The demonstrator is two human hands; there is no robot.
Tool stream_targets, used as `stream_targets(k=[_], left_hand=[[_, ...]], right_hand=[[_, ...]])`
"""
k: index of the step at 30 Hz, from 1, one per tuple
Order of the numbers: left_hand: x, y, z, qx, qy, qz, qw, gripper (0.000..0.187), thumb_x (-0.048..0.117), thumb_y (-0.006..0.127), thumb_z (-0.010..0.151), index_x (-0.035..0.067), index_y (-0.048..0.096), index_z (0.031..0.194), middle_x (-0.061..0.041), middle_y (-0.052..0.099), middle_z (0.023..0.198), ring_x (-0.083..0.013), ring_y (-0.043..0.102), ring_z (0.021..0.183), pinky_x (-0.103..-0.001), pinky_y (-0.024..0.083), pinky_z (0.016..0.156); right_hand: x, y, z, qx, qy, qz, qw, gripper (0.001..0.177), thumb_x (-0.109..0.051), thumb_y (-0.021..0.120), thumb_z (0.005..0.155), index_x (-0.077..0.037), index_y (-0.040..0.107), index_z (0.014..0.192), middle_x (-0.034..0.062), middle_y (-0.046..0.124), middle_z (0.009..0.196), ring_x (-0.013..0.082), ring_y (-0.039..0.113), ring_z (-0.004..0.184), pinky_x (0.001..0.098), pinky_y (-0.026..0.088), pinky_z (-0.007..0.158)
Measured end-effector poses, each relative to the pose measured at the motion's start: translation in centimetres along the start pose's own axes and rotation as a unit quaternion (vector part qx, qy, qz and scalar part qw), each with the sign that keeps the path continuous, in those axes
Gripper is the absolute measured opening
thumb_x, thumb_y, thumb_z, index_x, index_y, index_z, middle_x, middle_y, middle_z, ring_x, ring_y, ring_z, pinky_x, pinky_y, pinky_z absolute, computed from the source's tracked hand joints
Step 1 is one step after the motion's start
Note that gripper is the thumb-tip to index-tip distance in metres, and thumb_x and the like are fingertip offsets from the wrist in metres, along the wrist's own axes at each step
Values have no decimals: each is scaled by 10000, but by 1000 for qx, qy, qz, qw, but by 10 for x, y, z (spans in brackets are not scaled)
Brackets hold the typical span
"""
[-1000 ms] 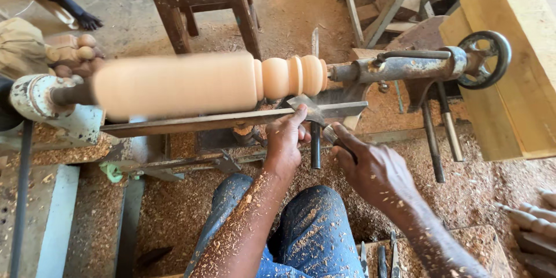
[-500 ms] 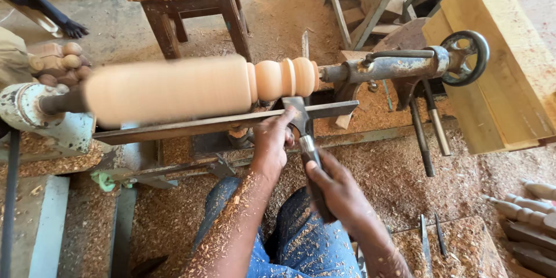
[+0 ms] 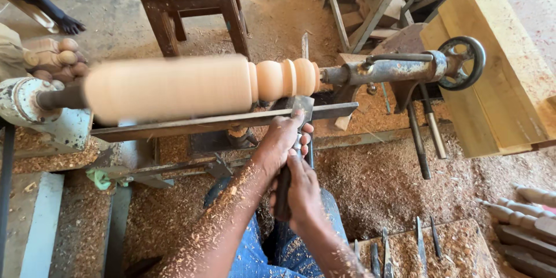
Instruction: The person shapes a wooden spindle on a lathe using various chisels. They hold a chisel against the rotating wood to carve decorative patterns and grooves, then switch between different tools placed on a bench.
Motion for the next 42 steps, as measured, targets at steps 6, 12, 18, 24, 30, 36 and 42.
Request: stream_targets(k=[6, 12, 18, 24, 30, 36, 42], left_hand=[[12, -14, -5, -39, -20, 29, 999, 458, 420, 517, 1042, -4, 629, 911, -40, 554, 577, -139, 495, 396, -286, 430, 363], [16, -17, -9, -47, -38, 15, 998, 428, 416, 554, 1034, 10, 627, 922, -25, 539, 573, -123, 481, 398, -268, 407, 354], [12, -12, 0, -41, -28, 16, 999, 447, 417, 521, 1053, -7, 615, 948, -27, 542, 580, -121, 490, 414, -282, 437, 370], [6, 7, 5, 7, -26, -4, 1000, 421, 401, 466, 1067, 11, 589, 965, -36, 546, 628, -118, 482, 425, -285, 440, 368], [-8, 27, 14, 78, 1, -44, 996, 322, 334, 485, 1065, 29, 577, 1024, -48, 596, 692, -123, 523, 482, -300, 482, 394], [-27, 35, 34, 84, -1, -39, 996, 496, 466, 450, 1062, 16, 627, 953, -70, 569, 647, -169, 519, 444, -291, 473, 375], [-26, 55, 26, 83, 40, -116, 989, 447, 413, 456, 1066, 3, 590, 947, -98, 592, 652, -206, 572, 456, -324, 513, 400]], right_hand=[[10, 29, 2, 36, -13, 29, 999, 353, -477, 461, 1019, -142, 506, 915, 49, 531, 581, 184, 526, 362, 340, 454, 301], [12, 36, 4, 36, -30, 43, 998, 368, -463, 462, 1020, -123, 519, 891, 45, 542, 576, 176, 530, 357, 338, 460, 296], [4, 29, -3, 14, -39, 34, 999, 363, -435, 451, 1031, -99, 510, 907, 46, 531, 587, 169, 542, 378, 344, 478, 316], [-23, 7, -18, 30, 27, -32, 999, 368, -418, 421, 1049, -92, 530, 917, 18, 564, 610, 130, 535, 397, 305, 477, 330], [-40, -22, -16, -14, 29, -77, 997, 344, -400, 447, 1047, -80, 517, 942, 27, 571, 605, 124, 518, 381, 304, 464, 312], [-58, -48, -13, -28, 74, -58, 995, 300, -408, 499, 1023, -110, 504, 993, 47, 592, 604, 130, 507, 360, 296, 419, 281], [-77, -82, 0, -64, 93, -93, 989, 335, -389, 503, 1009, -56, 516, 979, 82, 598, 591, 151, 521, 351, 317, 432, 279]])
Point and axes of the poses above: each hand's wrist, its own z-axis towards the middle knuckle, its own y-axis out of the palm, x = y × z, the point moved 1 cm from there along z, towards the middle knuckle
